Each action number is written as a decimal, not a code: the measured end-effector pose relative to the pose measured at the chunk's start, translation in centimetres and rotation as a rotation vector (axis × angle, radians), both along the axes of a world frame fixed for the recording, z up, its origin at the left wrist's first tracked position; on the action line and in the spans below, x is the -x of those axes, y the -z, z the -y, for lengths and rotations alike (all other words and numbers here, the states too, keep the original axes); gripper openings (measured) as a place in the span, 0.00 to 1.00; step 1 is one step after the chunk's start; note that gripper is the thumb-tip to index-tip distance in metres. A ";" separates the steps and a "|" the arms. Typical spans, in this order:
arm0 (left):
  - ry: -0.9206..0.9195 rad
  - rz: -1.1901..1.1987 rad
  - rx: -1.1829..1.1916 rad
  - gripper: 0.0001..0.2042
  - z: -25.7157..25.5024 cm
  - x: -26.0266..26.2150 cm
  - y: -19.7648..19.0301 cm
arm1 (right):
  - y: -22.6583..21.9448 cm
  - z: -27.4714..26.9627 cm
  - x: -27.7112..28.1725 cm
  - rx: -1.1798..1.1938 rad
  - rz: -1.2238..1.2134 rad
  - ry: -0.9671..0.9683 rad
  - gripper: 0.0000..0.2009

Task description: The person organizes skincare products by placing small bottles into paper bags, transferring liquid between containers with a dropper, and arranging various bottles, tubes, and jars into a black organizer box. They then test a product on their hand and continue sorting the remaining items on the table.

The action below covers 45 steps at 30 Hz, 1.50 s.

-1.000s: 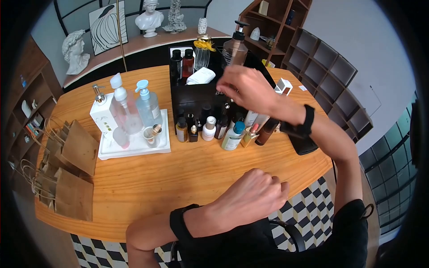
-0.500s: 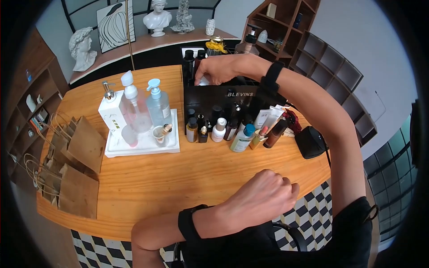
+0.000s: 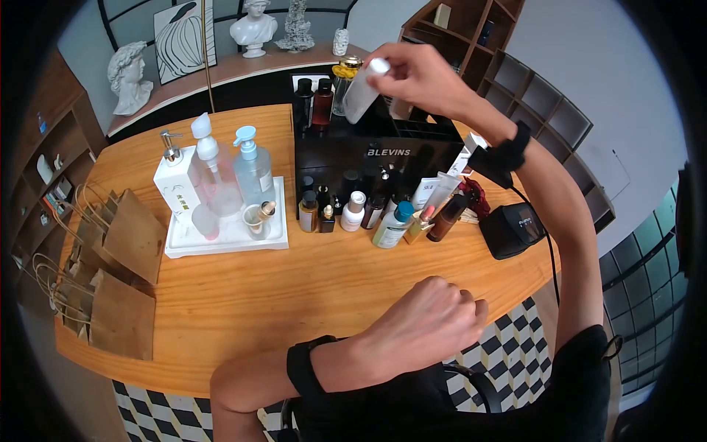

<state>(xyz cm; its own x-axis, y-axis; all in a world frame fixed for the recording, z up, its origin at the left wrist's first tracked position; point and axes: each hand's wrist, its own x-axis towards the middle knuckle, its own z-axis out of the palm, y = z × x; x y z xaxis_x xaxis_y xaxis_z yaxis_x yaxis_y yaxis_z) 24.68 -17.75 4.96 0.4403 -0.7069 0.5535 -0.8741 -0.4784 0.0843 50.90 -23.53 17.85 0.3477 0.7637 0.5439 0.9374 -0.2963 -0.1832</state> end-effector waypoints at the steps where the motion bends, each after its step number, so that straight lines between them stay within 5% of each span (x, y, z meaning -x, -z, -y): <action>1: -0.009 0.001 -0.007 0.13 0.0 0.0 0.1 | -0.4 0.8 1.6 -0.084 -0.042 0.014 0.18; 5: -0.013 -0.006 0.010 0.14 -0.1 0.0 0.0 | -0.4 3.7 5.3 -0.244 -0.336 -0.111 0.15; 9: -0.013 0.002 -0.014 0.14 0.1 -0.2 0.3 | 1.0 4.7 8.8 0.252 -0.469 -0.036 0.11; 14: -0.007 -0.011 -0.032 0.14 0.7 0.0 0.9 | 7.1 3.2 7.5 0.415 -0.161 -0.336 0.11; 21: -0.003 -0.036 -0.030 0.14 0.6 -0.2 0.9 | 9.5 2.5 6.8 0.619 -0.138 -0.272 0.13; 31: -0.001 -0.021 0.018 0.15 0.6 -0.3 1.1 | 8.4 2.9 6.7 0.615 -0.089 -0.271 0.14; 33: -0.003 -0.012 0.019 0.15 0.6 -0.3 1.0 | 6.8 2.9 6.6 0.541 -0.177 -0.158 0.09; 38: -0.009 0.003 0.014 0.15 0.3 -0.1 0.6 | 5.8 1.6 3.9 0.136 0.085 -0.050 0.06; 45: -0.001 -0.023 0.006 0.13 0.1 0.0 0.4 | 4.5 -3.6 -0.4 0.117 0.244 0.099 0.21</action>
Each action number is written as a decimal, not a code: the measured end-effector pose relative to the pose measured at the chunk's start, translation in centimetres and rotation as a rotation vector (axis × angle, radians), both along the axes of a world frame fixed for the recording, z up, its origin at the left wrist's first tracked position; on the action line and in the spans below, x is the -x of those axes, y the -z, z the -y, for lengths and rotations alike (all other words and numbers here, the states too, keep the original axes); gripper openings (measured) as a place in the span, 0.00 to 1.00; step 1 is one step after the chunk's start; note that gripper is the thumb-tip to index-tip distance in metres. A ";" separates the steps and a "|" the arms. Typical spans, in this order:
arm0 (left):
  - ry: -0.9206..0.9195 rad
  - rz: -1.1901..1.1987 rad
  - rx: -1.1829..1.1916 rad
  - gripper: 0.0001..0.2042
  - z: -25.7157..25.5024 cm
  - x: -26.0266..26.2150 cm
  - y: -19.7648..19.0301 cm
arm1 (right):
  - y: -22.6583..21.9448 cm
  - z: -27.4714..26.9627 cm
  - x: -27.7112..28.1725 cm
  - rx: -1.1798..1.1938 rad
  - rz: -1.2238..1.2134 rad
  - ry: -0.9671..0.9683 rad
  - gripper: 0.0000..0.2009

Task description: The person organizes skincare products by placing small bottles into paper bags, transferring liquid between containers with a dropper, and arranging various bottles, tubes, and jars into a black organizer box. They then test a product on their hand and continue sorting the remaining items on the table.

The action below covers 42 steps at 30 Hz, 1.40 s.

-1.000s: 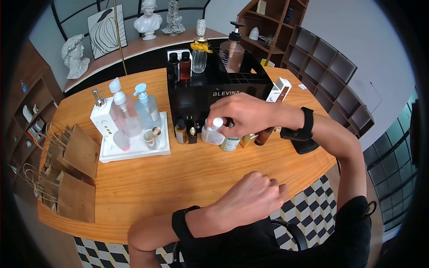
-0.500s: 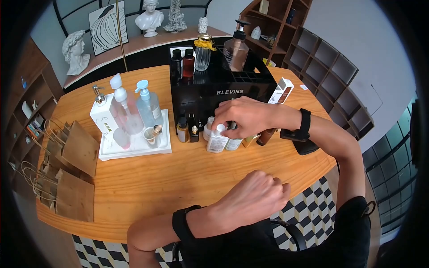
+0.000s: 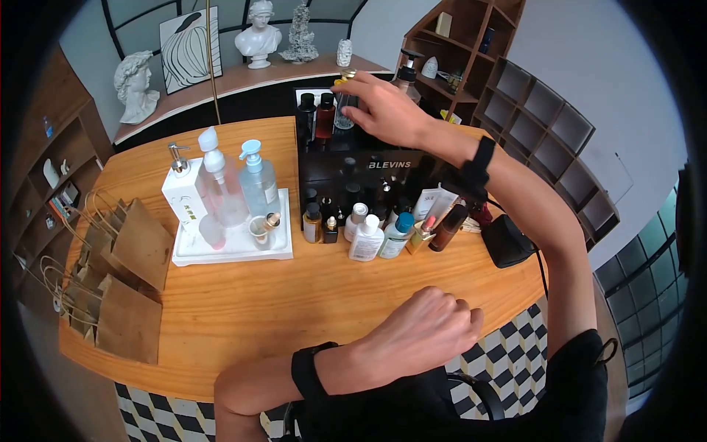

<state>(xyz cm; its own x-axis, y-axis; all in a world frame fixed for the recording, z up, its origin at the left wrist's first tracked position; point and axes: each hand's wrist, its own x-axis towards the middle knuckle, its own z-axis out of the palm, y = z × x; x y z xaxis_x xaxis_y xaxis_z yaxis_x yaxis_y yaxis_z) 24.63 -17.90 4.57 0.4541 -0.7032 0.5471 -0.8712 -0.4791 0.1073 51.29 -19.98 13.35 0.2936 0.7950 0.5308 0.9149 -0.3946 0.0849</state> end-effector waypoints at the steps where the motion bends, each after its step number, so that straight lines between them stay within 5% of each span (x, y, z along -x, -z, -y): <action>1: -0.001 0.002 -0.009 0.13 0.0 0.0 -0.1 | -0.1 -0.9 -0.5 -0.002 0.001 -0.002 0.21; 10: 0.005 0.057 -0.029 0.09 -0.2 0.0 -0.1 | -1.2 -6.3 -2.8 0.257 -0.053 0.071 0.21; 18: 0.015 0.058 0.011 0.08 0.1 0.0 -0.2 | -1.1 -3.7 -3.6 0.166 -0.261 -0.061 0.19; 23: 0.003 0.034 -0.004 0.08 0.0 0.1 -0.5 | -1.1 -1.4 -2.9 0.055 -0.109 -0.150 0.19; 30: -0.001 0.042 0.039 0.09 0.0 -0.1 0.1 | -5.0 2.6 6.0 -0.115 -0.384 -0.142 0.17; 35: 0.008 0.069 0.030 0.09 0.2 0.0 0.2 | -0.4 2.1 9.5 0.093 -0.303 -0.368 0.16; 42: -0.004 -0.001 0.005 0.09 0.3 -0.1 0.3 | 5.0 -0.7 11.1 0.515 -0.471 -0.196 0.17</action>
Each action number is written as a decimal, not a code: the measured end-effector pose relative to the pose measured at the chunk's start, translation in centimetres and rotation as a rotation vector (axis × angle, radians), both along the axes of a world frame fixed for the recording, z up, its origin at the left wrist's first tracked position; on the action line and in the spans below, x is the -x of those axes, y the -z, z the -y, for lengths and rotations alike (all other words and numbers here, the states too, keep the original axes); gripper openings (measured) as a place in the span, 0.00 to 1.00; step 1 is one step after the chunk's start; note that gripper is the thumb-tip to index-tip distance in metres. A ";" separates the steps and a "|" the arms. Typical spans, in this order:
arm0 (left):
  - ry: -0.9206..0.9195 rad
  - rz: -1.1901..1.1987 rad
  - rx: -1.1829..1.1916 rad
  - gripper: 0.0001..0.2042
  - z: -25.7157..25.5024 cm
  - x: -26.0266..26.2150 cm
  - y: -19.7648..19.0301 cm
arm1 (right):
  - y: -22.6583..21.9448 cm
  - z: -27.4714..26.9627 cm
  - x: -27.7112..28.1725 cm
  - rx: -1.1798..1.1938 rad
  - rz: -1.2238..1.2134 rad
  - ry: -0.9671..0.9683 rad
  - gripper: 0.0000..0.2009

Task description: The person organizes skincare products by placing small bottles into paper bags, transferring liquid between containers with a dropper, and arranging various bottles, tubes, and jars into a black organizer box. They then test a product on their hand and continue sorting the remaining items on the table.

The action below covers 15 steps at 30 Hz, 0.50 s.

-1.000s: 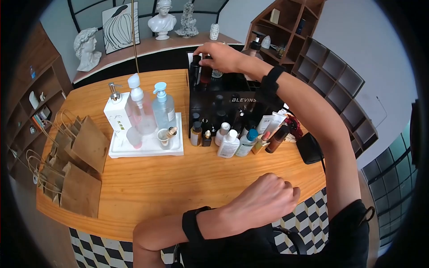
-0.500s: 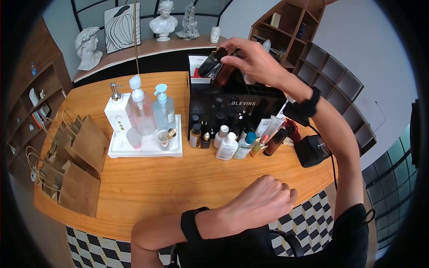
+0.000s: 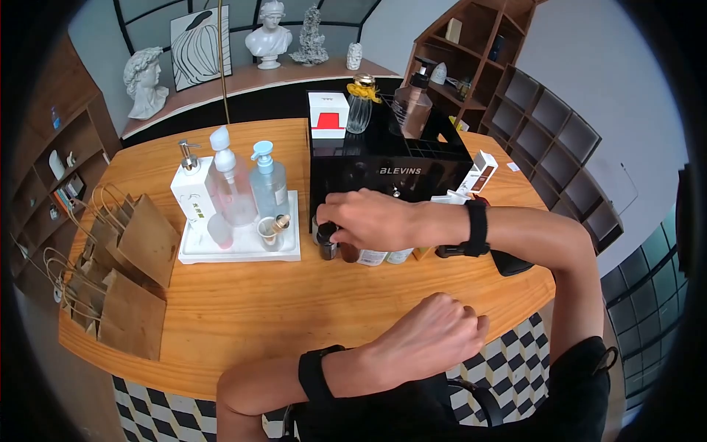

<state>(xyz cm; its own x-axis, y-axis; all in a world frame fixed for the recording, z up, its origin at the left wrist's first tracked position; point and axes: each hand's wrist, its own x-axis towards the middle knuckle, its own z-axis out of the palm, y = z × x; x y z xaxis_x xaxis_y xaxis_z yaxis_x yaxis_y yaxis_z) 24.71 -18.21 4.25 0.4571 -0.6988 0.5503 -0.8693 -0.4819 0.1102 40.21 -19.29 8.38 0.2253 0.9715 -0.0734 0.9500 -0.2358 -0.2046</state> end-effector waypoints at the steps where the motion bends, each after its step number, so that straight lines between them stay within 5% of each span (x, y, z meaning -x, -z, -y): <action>1: 0.002 -0.012 0.008 0.09 0.0 0.0 0.0 | 0.5 -0.2 -0.1 0.054 0.014 0.008 0.17; 15: 0.014 0.014 0.035 0.09 0.0 -0.2 0.0 | 2.0 -0.4 -1.3 0.065 -0.146 0.008 0.17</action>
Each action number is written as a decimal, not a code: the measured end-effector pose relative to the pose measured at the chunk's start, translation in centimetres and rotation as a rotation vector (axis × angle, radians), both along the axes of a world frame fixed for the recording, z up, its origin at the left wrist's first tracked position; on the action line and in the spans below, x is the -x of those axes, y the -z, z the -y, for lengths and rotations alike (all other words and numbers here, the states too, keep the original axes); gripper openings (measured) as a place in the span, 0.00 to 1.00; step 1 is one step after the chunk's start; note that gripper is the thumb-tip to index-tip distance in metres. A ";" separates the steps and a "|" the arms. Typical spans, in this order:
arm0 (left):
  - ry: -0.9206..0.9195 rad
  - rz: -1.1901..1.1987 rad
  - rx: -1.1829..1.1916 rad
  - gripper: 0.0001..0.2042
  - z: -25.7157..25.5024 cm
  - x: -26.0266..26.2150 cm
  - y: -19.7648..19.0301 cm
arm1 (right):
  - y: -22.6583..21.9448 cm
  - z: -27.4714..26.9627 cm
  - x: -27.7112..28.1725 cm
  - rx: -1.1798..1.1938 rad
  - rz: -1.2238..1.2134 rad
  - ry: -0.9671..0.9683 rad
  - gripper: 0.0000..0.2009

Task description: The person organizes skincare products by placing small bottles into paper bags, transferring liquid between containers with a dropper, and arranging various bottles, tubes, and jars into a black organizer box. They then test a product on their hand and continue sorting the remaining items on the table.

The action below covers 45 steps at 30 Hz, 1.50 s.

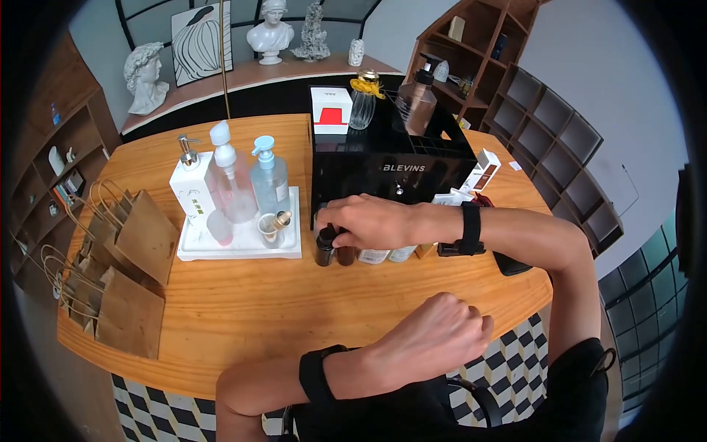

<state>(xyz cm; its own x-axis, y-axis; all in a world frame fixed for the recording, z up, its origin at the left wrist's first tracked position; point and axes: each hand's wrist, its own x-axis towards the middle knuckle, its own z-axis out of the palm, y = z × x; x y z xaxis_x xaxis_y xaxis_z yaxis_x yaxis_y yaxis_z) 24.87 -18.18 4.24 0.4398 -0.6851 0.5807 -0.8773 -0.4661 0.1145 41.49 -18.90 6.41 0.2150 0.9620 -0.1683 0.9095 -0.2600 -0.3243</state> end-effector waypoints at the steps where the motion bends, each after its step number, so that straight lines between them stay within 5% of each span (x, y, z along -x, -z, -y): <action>1: 0.000 0.006 -0.008 0.08 0.0 0.0 0.0 | -0.1 0.1 -0.1 0.008 -0.001 0.013 0.18; 23: 0.002 0.041 -0.007 0.09 0.0 -0.1 0.1 | -2.4 1.5 -0.5 -0.042 0.082 0.015 0.27; 28: -0.001 -0.002 -0.012 0.11 0.1 0.1 -0.1 | -2.6 1.9 -0.8 -0.030 0.083 0.020 0.21; 31: 0.002 0.013 -0.003 0.12 0.0 0.1 0.1 | -3.5 1.7 -0.5 -0.081 0.085 0.073 0.17; 33: 0.001 0.027 -0.005 0.12 0.0 0.1 0.0 | -4.1 1.5 -1.0 -0.391 0.190 0.071 0.14; 39: -0.009 0.013 -0.039 0.13 0.0 0.3 -0.2 | -7.4 0.1 -7.9 -0.690 0.555 0.253 0.13; 45: -0.007 0.014 -0.026 0.14 -0.3 0.3 -0.4 | -7.8 -1.9 -14.1 -0.546 0.685 0.463 0.19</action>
<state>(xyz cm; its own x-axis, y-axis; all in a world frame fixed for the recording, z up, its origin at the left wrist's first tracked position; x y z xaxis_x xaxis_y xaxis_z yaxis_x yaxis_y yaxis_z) 24.56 -17.92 4.65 0.4364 -0.6972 0.5688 -0.8754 -0.4750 0.0895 55.62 -17.02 14.19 0.4748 0.6671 0.5741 0.7917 -0.6086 0.0524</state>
